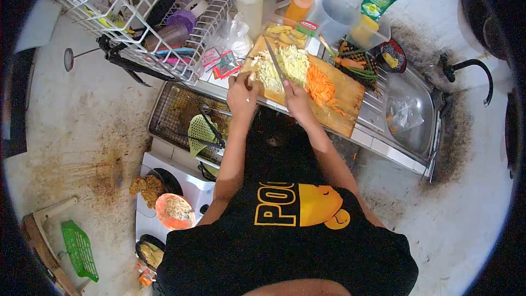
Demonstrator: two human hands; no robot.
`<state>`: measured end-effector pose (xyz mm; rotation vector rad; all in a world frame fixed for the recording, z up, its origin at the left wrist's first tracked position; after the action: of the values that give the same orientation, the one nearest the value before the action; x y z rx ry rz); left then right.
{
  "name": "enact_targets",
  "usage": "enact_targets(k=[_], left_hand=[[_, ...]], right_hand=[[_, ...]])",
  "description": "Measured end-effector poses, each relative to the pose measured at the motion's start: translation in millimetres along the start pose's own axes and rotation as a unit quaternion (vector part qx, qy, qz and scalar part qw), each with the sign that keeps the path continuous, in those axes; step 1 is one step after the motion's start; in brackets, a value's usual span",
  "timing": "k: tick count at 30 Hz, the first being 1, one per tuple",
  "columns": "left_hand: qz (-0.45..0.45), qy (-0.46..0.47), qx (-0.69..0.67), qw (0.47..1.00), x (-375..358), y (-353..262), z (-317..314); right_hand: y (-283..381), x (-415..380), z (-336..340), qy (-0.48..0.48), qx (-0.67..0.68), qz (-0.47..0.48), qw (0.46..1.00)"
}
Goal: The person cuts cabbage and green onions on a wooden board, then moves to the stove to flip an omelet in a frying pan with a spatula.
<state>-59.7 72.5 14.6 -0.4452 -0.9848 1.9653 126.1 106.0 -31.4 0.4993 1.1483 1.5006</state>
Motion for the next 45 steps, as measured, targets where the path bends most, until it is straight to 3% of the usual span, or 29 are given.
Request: enact_targets(k=[2,5,7,9,10,11,13,14,16,18,19,21,25,28,30,31,33,37,41,42,45], left_hand=[[0.015,0.006,0.021,1.0,0.7,-2.0,1.2],[-0.026,-0.011,-0.027,0.999,5.1,6.4,-0.5],[-0.024,-0.047,-0.039,0.998,8.2,14.5,4.3],[-0.025,-0.079,-0.052,0.995,10.6,21.9,10.0],[0.016,-0.074,-0.1,0.992,13.1,32.9,13.2],[0.056,-0.069,-0.147,0.985,15.8,44.4,16.9],[0.066,-0.05,-0.13,0.988,16.5,46.3,25.6],[0.082,-0.049,-0.185,0.978,14.0,49.5,30.2],[0.103,-0.041,-0.237,0.965,13.6,58.9,31.1],[0.115,-0.031,-0.241,0.963,12.8,66.1,28.9],[0.126,-0.02,-0.245,0.961,12.0,69.8,25.7],[0.143,-0.01,-0.258,0.956,10.1,74.3,20.6],[0.189,0.021,-0.267,0.945,4.8,76.2,15.4],[0.185,0.04,-0.285,0.94,3.2,65.5,12.3],[0.165,0.061,-0.306,0.936,0.3,44.4,14.9],[0.161,0.067,-0.305,0.936,0.4,38.5,12.2],[0.15,0.098,-0.337,0.925,0.8,24.8,2.5],[0.105,0.16,-0.327,0.925,-3.5,-12.4,-23.0],[0.101,0.235,-0.327,0.91,-26.0,-37.2,-57.3],[0.108,0.245,-0.303,0.915,-36.9,-53.9,-56.8],[0.096,0.311,-0.307,0.894,-60.0,-71.8,-81.0]], right_hand=[[31.9,-10.8,7.4,-0.06,0.017,0.125,0.99],[51.2,-24.6,-3.3,-0.039,0.067,0.209,0.975],[42.8,-24.1,-20.3,-0.014,0.09,0.201,0.975],[52.9,-25.2,-36.6,-0.015,0.042,0.347,0.937],[43.9,-25.3,-40.8,0.011,0.013,0.277,0.961],[44.7,-27.5,-38.3,0.009,0.015,0.278,0.96],[39.1,-28.0,-34.5,0.033,0.08,0.145,0.986],[24.6,-24.5,-31.2,0.019,0.032,0.061,0.997],[18.6,-25.0,-22.2,0.05,0.1,0.008,0.994],[16.1,-33.8,-29.7,0.09,0.286,-0.061,0.952],[17.1,-37.4,-26.6,0.089,0.287,-0.062,0.952],[21.9,-44.9,-23.6,0.116,0.431,-0.095,0.89],[19.7,-48.9,13.2,0.13,0.532,-0.073,0.833],[12.2,-62.4,60.8,0.074,0.483,-0.032,0.872],[-7.8,-72.3,98.7,-0.055,0.369,-0.003,0.928],[-20.6,-79.0,109.7,-0.062,0.371,-0.003,0.926],[-34.8,-95.9,138.6,-0.129,0.226,0.074,0.963],[-76.3,-132.7,164.8,-0.214,0.234,0.005,0.948],[-88.3,-165.3,179.9,-0.266,0.223,0.015,0.938],[-117.6,-169.6,182.2,-0.282,0.175,-0.039,0.942],[-135.3,-184.0,186.6,-0.311,0.225,-0.036,0.923]])
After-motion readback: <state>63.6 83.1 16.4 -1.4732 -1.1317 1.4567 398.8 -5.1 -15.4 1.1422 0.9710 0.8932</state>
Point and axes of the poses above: each hand's wrist, its own x-axis towards the middle knuckle, its own z-axis out of the back of the hand, y = z × x, the point moved 7 cm from there along x, towards the middle knuckle, and after that the axes turned 11 degrees about z, right-handed, at the moved point
